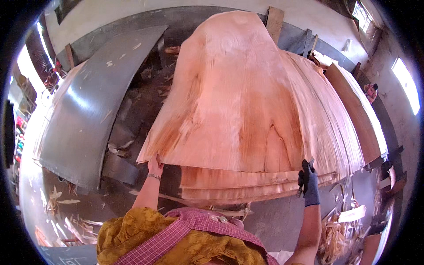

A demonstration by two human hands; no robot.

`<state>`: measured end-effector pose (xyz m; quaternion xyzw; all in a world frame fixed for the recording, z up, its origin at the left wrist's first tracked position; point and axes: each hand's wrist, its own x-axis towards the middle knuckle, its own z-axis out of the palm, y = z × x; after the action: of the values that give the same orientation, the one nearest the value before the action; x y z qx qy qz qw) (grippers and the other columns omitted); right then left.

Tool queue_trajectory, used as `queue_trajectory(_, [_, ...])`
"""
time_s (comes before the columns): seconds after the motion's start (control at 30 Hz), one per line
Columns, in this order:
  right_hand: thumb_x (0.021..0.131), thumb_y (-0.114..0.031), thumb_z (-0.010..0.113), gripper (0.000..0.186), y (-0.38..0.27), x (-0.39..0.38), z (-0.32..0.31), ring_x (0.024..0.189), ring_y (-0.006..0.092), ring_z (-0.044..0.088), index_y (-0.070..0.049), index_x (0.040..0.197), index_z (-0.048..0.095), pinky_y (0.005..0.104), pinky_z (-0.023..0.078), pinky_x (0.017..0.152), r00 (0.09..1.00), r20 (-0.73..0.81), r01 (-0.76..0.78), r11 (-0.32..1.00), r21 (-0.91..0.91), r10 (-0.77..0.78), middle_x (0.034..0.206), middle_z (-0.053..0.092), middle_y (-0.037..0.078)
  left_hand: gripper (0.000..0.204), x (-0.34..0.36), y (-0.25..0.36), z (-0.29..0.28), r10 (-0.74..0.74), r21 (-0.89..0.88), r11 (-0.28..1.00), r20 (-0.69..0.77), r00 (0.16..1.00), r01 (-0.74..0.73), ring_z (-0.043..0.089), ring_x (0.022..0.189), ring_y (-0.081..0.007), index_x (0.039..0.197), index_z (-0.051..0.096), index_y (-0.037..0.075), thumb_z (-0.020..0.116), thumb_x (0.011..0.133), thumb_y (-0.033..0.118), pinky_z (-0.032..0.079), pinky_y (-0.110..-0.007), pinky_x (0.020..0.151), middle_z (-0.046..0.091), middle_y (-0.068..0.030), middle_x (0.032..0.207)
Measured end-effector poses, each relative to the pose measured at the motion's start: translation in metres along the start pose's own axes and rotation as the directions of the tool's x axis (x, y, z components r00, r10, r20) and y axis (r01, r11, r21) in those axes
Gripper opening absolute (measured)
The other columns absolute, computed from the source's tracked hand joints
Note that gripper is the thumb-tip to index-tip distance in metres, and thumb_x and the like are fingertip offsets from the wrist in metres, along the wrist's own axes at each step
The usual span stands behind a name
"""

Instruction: The person aligns and marks wood veneer sheets on a workbench, uses a stick to flip sheets, and applies tape to the wood surfaces.

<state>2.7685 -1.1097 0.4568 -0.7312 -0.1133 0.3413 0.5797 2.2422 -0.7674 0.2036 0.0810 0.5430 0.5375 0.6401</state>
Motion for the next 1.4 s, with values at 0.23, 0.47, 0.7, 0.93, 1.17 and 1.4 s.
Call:
queue_trajectory(0.23, [0.086, -0.046, 0.067, 0.037, -0.027, 0.15, -0.159, 0.032, 0.0087, 0.037, -0.02, 0.072, 0.045, 0.026, 0.028, 0.031, 0.979, -0.069, 0.169, 0.955, -0.242, -0.191, 0.047, 0.042, -0.003, 0.028, -0.104, -0.095, 0.135, 0.046, 0.008, 0.999, 0.011, 0.999, -0.046, 0.061, 0.076, -0.018, 0.105, 0.06, 0.009, 0.067, 0.087, 0.029, 0.05, -0.031, 0.057, 0.063, -0.0039, 0.094])
queue_trajectory(0.47, [0.091, -0.042, 0.06, 0.033, -0.008, 0.28, -0.232, 0.033, 0.0097, 0.038, -0.016, 0.074, 0.051, 0.028, 0.028, 0.032, 0.949, -0.023, 0.278, 0.871, -0.404, -0.314, 0.048, 0.045, 0.0, 0.031, -0.144, -0.183, 0.212, 0.128, 0.163, 0.982, -0.179, 0.975, -0.099, 0.042, 0.043, -0.0115, 0.084, 0.059, 0.009, 0.069, 0.085, 0.038, 0.032, -0.025, 0.035, 0.05, -0.0003, 0.063])
queue_trajectory(0.7, [0.094, -0.038, 0.054, 0.044, 0.102, 0.272, -0.305, 0.087, 0.035, 0.067, -0.004, 0.121, 0.06, 0.0443, 0.051, 0.075, 0.907, -0.084, 0.226, 0.644, -0.731, -0.413, 0.096, 0.068, 0.022, 0.028, -0.204, -0.262, 0.179, -0.013, 0.081, 0.996, -0.26, 0.965, 0.036, 0.038, 0.046, -0.0094, 0.094, 0.056, 0.012, 0.072, 0.085, 0.032, 0.032, -0.022, 0.037, 0.046, 0.0023, 0.066])
queue_trajectory(0.93, [0.096, -0.034, 0.052, 0.043, 0.149, 0.332, -0.282, 0.055, 0.0204, 0.053, 0.0, 0.122, 0.058, 0.0353, 0.045, 0.056, 0.811, 0.051, 0.418, 0.516, -0.748, -0.583, 0.072, 0.062, 0.014, 0.029, -0.184, -0.261, 0.192, 0.047, 0.127, 0.992, -0.405, 0.913, 0.005, 0.043, 0.053, -0.0096, 0.096, 0.055, 0.013, 0.07, 0.086, 0.035, 0.035, -0.023, 0.04, 0.05, 0.0009, 0.073])
queue_trajectory(1.17, [0.096, -0.037, 0.05, 0.044, 0.15, 0.281, -0.268, 0.1, 0.0382, 0.062, -0.004, 0.125, 0.057, 0.0437, 0.049, 0.083, 0.918, -0.022, 0.205, 0.522, -0.828, -0.395, 0.11, 0.064, 0.022, 0.028, -0.182, -0.284, 0.139, 0.111, 0.075, 0.993, -0.308, 0.945, -0.092, 0.041, 0.047, -0.01, 0.091, 0.054, 0.012, 0.069, 0.087, 0.035, 0.03, -0.023, 0.037, 0.044, 0.0019, 0.063])
queue_trajectory(1.4, [0.098, -0.04, 0.044, 0.045, 0.154, 0.301, -0.277, 0.1, 0.0398, 0.061, -0.009, 0.13, 0.053, 0.0471, 0.049, 0.081, 0.908, 0.016, 0.219, 0.44, -0.871, -0.419, 0.115, 0.062, 0.021, 0.026, -0.163, -0.293, 0.157, 0.056, 0.127, 0.992, -0.433, 0.9, 0.0, 0.037, 0.042, -0.01, 0.091, 0.057, 0.013, 0.067, 0.087, 0.036, 0.028, -0.025, 0.035, 0.044, 0.0022, 0.063])
